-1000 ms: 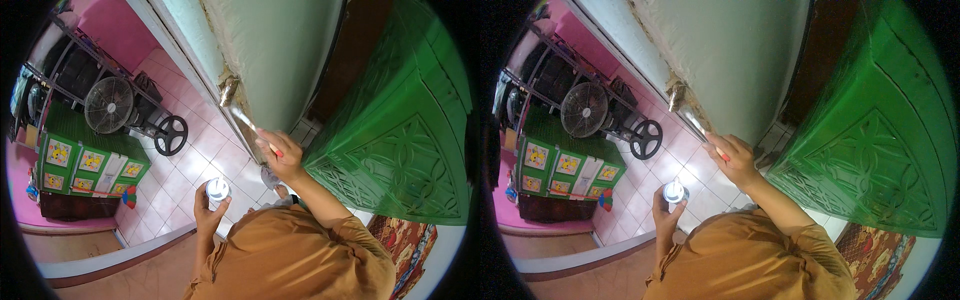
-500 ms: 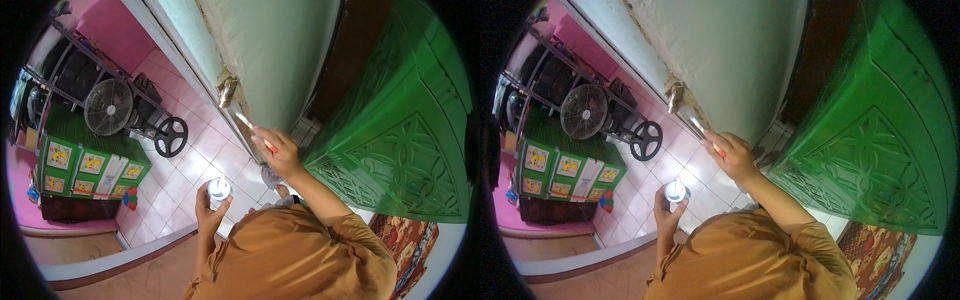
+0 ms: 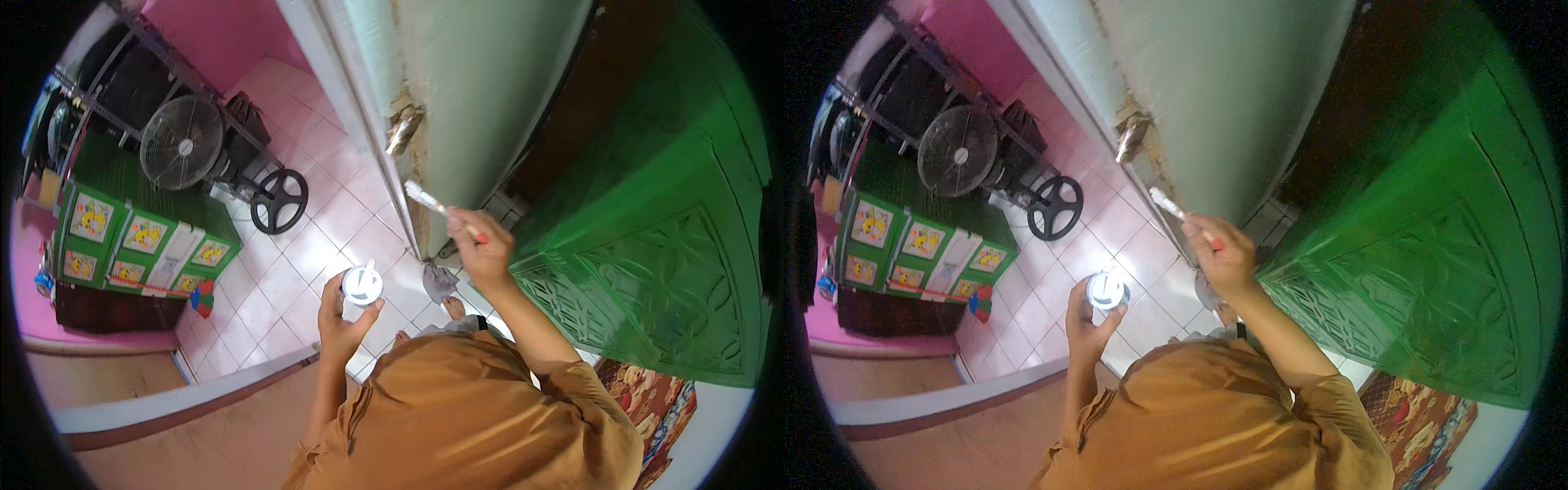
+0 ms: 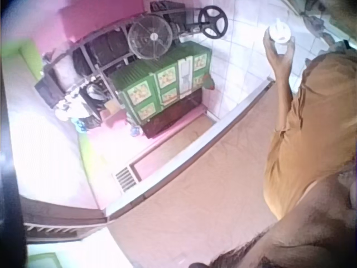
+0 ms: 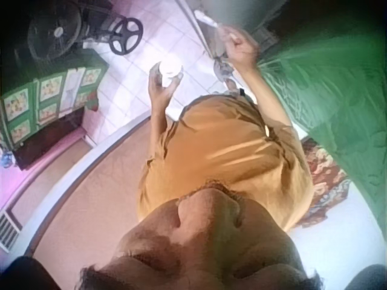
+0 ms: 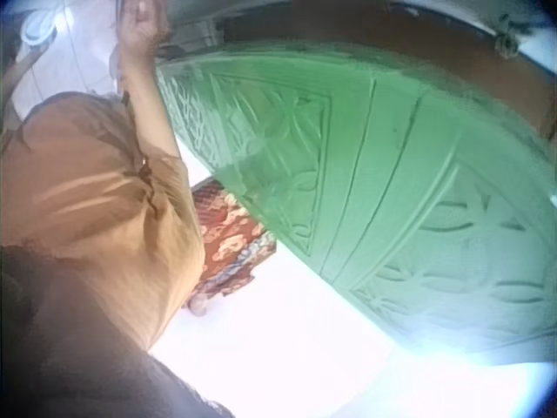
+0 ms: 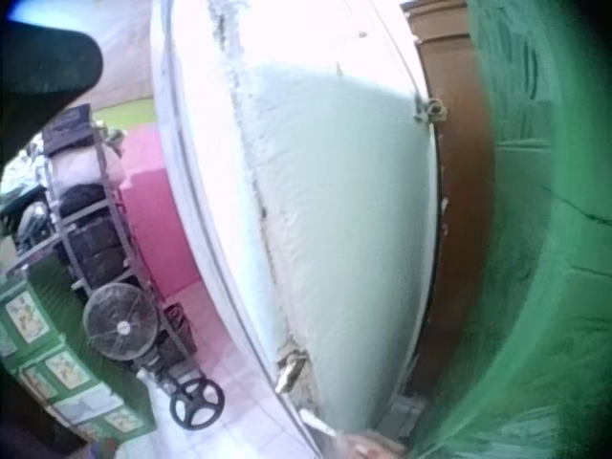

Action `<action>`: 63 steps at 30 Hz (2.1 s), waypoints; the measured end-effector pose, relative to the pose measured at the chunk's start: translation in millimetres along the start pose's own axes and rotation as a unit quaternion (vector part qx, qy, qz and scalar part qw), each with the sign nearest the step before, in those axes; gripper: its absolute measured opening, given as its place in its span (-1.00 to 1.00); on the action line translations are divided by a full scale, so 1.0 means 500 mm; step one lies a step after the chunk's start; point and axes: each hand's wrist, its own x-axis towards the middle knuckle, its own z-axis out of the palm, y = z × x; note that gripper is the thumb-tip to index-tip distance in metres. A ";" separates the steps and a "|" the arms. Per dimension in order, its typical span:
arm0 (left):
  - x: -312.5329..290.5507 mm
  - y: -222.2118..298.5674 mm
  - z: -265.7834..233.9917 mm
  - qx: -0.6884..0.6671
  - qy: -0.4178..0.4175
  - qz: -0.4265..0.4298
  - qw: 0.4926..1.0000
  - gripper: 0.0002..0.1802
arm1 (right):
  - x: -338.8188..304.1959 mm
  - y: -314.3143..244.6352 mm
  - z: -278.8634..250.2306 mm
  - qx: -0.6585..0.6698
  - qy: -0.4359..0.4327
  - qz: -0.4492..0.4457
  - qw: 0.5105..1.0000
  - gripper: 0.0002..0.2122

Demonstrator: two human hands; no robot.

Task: The person paints a door frame using a paintbrush while holding a container of paint.

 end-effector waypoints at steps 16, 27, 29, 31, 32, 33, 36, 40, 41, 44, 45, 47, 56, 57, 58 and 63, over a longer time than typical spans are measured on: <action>0.046 -0.015 0.038 0.014 -0.048 0.064 0.997 -0.20 | 0.062 -0.195 -0.039 0.105 -0.234 0.080 0.963 -0.85; 0.046 -0.022 0.033 0.028 -0.043 0.075 0.996 -0.21 | 0.074 -0.193 -0.026 0.109 -0.255 0.142 0.950 -0.81; 0.050 -0.021 0.036 0.031 -0.045 0.074 0.996 -0.22 | 0.072 -0.179 -0.029 0.123 -0.234 0.173 0.949 -0.82; 0.052 -0.022 0.038 0.029 -0.047 0.075 0.996 -0.23 | 0.068 -0.172 -0.026 0.123 -0.248 0.144 0.950 -0.83; 0.054 -0.021 0.039 0.030 -0.049 0.075 0.996 -0.23 | 0.067 -0.170 -0.025 0.124 -0.262 0.113 0.950 -0.84; 0.055 -0.020 0.040 0.028 -0.050 0.073 0.996 -0.23 | 0.067 -0.170 -0.024 0.124 -0.261 0.114 0.951 -0.84; 0.058 -0.022 0.042 0.025 -0.051 0.072 0.996 -0.23 | 0.065 -0.167 -0.025 0.127 -0.220 0.073 0.964 -0.84; 0.063 -0.018 0.052 0.005 -0.043 0.073 0.996 -0.23 | 0.054 -0.148 -0.031 0.206 -0.182 0.284 0.919 -0.80; 0.066 -0.018 0.054 0.005 -0.044 0.074 0.996 -0.23 | 0.049 -0.141 -0.030 0.253 -0.149 0.350 0.889 -0.79; 0.072 -0.024 0.057 0.004 -0.055 0.066 0.996 -0.24 | 0.041 -0.118 -0.034 0.295 -0.098 0.393 0.865 -0.78; 0.074 -0.026 0.059 -0.006 -0.055 0.062 0.997 -0.25 | 0.040 -0.113 -0.034 0.301 -0.084 0.419 0.852 -0.77; 0.075 -0.027 0.062 -0.014 -0.056 0.060 0.997 -0.25 | 0.029 -0.096 -0.035 0.322 -0.076 0.444 0.833 -0.75; 0.094 -0.032 0.085 -0.046 -0.064 0.070 0.994 -0.23 | -0.017 -0.046 -0.043 0.421 -0.030 0.567 0.707 -0.70; 0.096 -0.034 0.089 -0.055 -0.060 0.063 0.995 -0.23 | -0.016 -0.048 -0.044 0.424 -0.020 0.583 0.692 -0.69; 0.098 -0.033 0.092 -0.063 -0.055 0.056 0.995 -0.23 | -0.018 -0.045 -0.047 0.425 -0.018 0.582 0.693 -0.69; 0.121 -0.028 0.107 -0.058 -0.049 0.058 0.995 -0.25 | -0.020 -0.028 -0.050 0.493 0.019 0.516 0.700 -0.71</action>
